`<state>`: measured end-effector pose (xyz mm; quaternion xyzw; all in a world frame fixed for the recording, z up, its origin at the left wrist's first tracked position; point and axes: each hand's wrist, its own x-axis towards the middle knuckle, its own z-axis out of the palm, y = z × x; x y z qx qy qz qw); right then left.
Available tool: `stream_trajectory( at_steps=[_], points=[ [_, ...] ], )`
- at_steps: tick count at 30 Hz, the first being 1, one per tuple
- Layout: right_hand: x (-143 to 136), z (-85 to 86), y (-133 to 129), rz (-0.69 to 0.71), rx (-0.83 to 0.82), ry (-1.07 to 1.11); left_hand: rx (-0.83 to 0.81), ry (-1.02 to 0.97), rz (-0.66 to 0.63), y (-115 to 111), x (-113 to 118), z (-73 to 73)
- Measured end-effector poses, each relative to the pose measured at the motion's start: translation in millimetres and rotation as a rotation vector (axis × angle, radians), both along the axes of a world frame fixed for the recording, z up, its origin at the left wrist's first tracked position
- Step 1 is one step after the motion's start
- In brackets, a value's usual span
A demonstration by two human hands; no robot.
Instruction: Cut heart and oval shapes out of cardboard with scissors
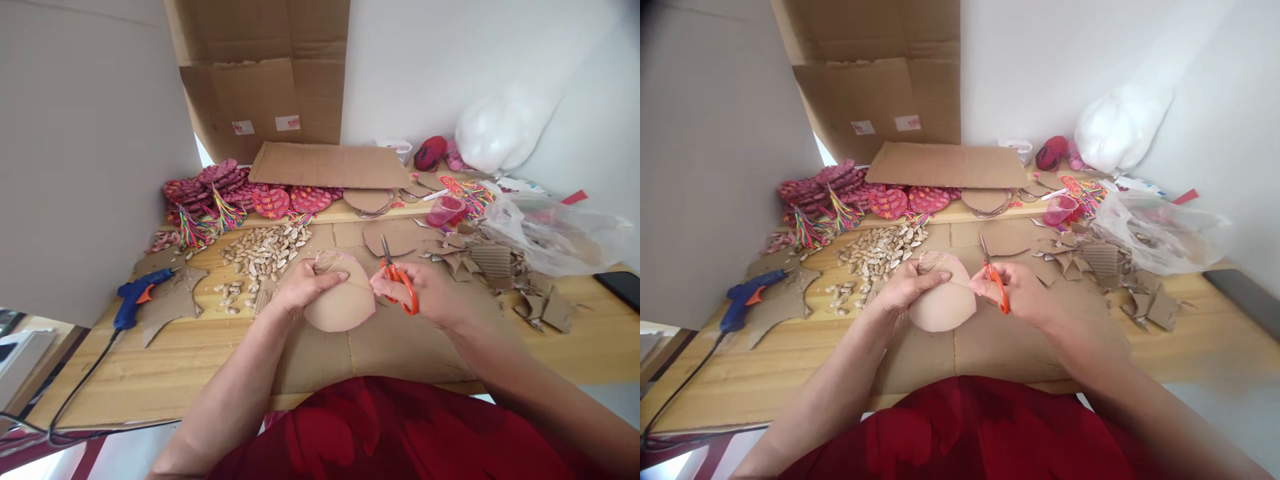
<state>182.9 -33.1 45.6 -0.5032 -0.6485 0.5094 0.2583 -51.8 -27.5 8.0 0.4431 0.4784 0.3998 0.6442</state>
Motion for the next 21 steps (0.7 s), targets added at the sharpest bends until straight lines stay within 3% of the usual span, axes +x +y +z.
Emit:
stream_trajectory(
  at_steps=[5, 10, 16, 21],
  points=[
    [-10, -8.6, 8, -0.071, -0.032, 0.094, -0.017, -0.060, 0.001, 2, -3, -0.9],
    [-6, -24.4, 18, -0.021, -0.112, 0.137, -0.065, -0.043, -0.019, 3, -4, -0.6],
    [-15, -31.8, 26, -0.075, -0.122, 0.269, -0.095, -0.018, 0.040, 4, -7, 1.1],
    [-14, -34.7, 27, 0.038, -0.166, 0.244, -0.089, 0.000, 0.060, 4, -10, 0.9]
  ],
)
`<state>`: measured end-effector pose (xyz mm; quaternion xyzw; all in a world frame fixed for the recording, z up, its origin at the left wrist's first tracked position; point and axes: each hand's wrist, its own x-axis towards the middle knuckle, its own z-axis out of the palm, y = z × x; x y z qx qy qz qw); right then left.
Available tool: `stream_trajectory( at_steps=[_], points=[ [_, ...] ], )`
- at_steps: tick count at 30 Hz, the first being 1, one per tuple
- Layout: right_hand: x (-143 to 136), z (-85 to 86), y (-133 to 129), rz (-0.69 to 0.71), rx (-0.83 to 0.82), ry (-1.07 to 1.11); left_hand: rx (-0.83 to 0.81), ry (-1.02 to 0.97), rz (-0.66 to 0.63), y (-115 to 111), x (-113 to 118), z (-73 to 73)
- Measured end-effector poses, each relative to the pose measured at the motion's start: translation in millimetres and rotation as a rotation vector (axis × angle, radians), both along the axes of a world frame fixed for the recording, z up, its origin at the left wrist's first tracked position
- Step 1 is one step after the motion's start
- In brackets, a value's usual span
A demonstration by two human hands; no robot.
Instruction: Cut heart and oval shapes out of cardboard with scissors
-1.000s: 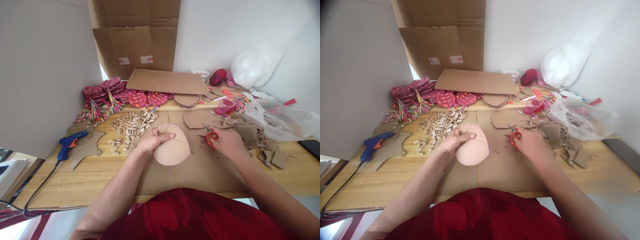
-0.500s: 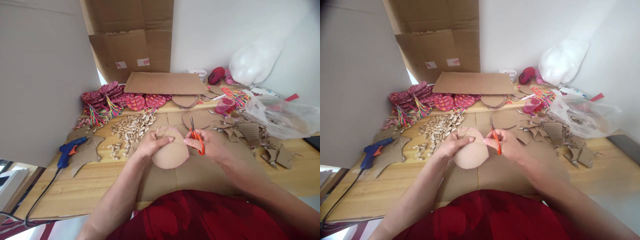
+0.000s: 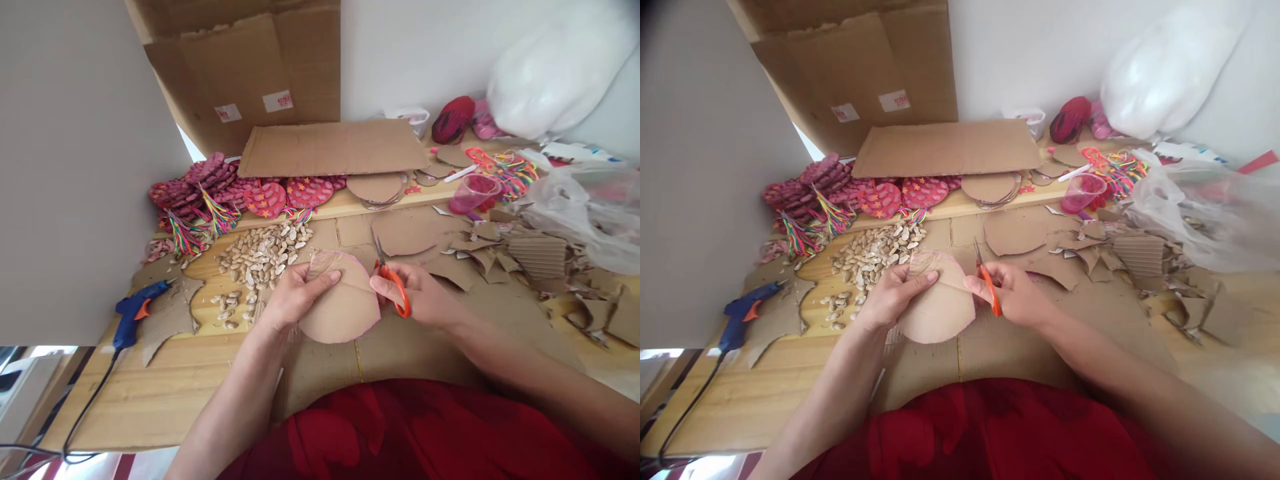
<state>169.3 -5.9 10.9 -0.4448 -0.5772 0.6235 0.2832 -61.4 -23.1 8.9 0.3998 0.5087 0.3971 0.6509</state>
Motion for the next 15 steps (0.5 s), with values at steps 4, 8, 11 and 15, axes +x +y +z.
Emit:
stream_trajectory(
  at_steps=[4, 8, 11, 15],
  points=[
    [5, 1.6, -3, 0.139, -0.041, -0.073, -0.002, 0.034, 0.066, 1, -1, -0.1],
    [8, 7.4, -8, 0.208, -0.053, -0.118, -0.006, 0.015, 0.115, 2, -1, 1.1],
    [9, 9.5, -10, 0.242, -0.076, -0.119, -0.009, 0.022, 0.127, 2, 0, 0.7],
    [11, 7.1, -11, 0.244, -0.071, -0.156, -0.003, 0.027, 0.158, 3, 0, -0.9]
  ],
)
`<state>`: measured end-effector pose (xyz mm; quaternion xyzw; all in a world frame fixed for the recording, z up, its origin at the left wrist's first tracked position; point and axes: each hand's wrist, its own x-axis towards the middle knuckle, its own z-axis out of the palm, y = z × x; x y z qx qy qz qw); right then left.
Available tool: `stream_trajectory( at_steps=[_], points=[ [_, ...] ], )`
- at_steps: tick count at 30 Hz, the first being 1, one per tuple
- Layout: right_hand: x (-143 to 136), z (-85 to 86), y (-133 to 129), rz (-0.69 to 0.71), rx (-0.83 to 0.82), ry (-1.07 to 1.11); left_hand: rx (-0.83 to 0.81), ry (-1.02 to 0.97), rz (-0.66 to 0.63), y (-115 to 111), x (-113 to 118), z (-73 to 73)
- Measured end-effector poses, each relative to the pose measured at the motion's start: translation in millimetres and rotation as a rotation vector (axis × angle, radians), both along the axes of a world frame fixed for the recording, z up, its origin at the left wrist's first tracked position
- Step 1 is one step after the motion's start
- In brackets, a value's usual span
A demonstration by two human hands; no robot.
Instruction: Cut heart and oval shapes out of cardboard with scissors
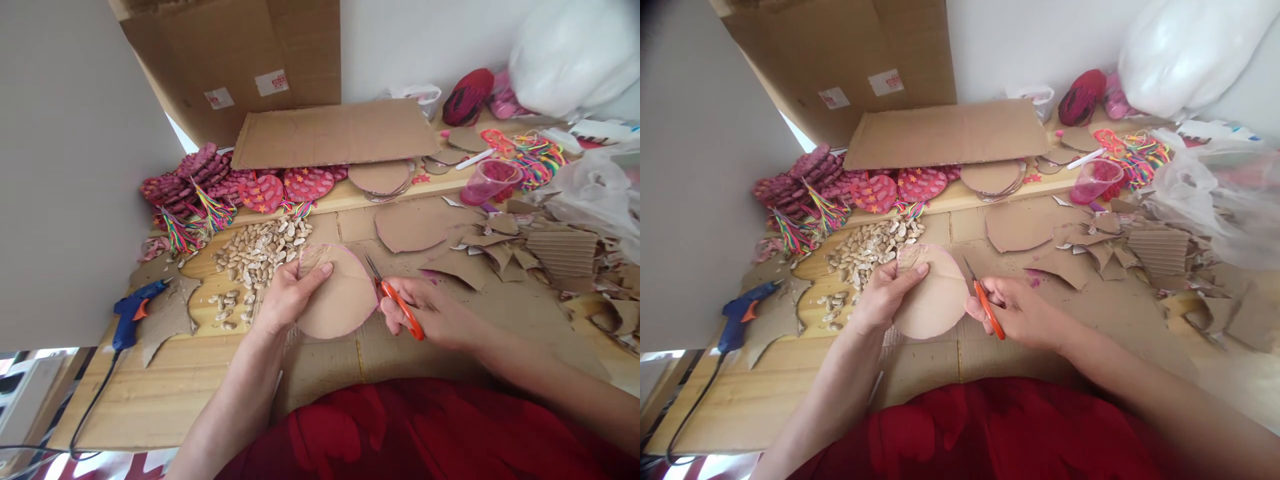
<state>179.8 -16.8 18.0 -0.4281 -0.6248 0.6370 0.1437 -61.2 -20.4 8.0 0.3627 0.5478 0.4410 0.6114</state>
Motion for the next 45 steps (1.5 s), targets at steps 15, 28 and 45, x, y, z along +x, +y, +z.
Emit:
stream_trajectory(
  at_steps=[15, 28, 45],
  points=[
    [-7, -10.6, 2, -0.233, 0.031, 0.132, -0.043, -0.049, -0.019, -2, 9, -1.8],
    [7, -8.4, 3, -0.065, 0.208, -0.137, -0.037, -0.008, -0.143, -3, -2, 6.8],
    [6, -3.6, 0, 0.058, 0.026, -0.004, -0.056, 0.066, -0.216, -5, -2, 7.1]
  ],
)
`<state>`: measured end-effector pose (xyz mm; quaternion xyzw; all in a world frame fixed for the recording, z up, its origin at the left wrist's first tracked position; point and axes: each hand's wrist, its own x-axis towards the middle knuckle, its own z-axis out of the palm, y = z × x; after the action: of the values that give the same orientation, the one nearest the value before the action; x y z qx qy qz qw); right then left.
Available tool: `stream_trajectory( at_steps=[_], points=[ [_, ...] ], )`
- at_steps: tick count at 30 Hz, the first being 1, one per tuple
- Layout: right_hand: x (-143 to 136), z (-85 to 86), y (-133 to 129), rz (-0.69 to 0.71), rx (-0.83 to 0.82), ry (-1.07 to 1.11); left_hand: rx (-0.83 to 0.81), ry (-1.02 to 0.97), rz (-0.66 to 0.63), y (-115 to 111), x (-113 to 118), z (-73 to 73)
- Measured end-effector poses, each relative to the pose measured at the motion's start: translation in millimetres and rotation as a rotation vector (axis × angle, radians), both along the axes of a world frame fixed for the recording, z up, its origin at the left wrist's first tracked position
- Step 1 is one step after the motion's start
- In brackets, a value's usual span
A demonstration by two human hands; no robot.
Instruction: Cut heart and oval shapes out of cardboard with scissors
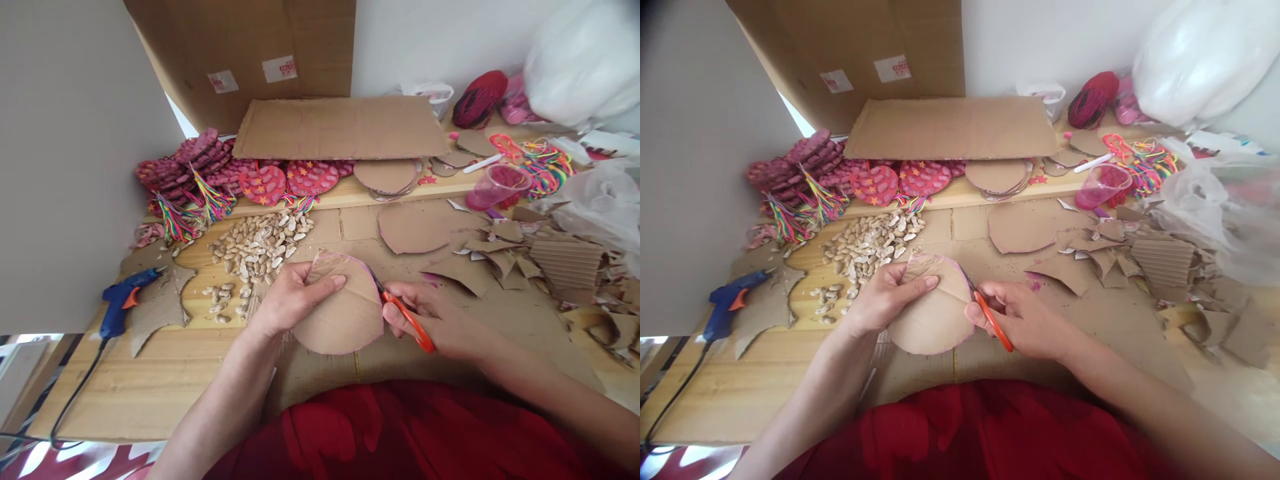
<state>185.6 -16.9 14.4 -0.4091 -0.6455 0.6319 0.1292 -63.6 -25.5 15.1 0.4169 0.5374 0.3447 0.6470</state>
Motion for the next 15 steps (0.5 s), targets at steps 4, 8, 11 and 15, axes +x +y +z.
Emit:
stream_trajectory(
  at_steps=[4, 8, 11, 15],
  points=[
    [1.2, -1.6, -0.1, -0.005, 0.003, 0.014, 0.015, -0.055, 0.059, -0.3, 0.7, 0.8],
    [0.2, -1.8, -2.1, 0.011, 0.002, 0.018, 0.006, -0.047, 0.072, -0.2, 2.9, 1.0],
    [-0.8, -2.6, -3.6, 0.004, 0.006, 0.030, 0.001, -0.048, 0.084, 0.1, 4.7, 2.4],
    [-1.7, -5.6, -4.8, -0.025, -0.010, 0.059, -0.016, -0.048, 0.094, 0.1, 6.7, 6.8]
  ],
)
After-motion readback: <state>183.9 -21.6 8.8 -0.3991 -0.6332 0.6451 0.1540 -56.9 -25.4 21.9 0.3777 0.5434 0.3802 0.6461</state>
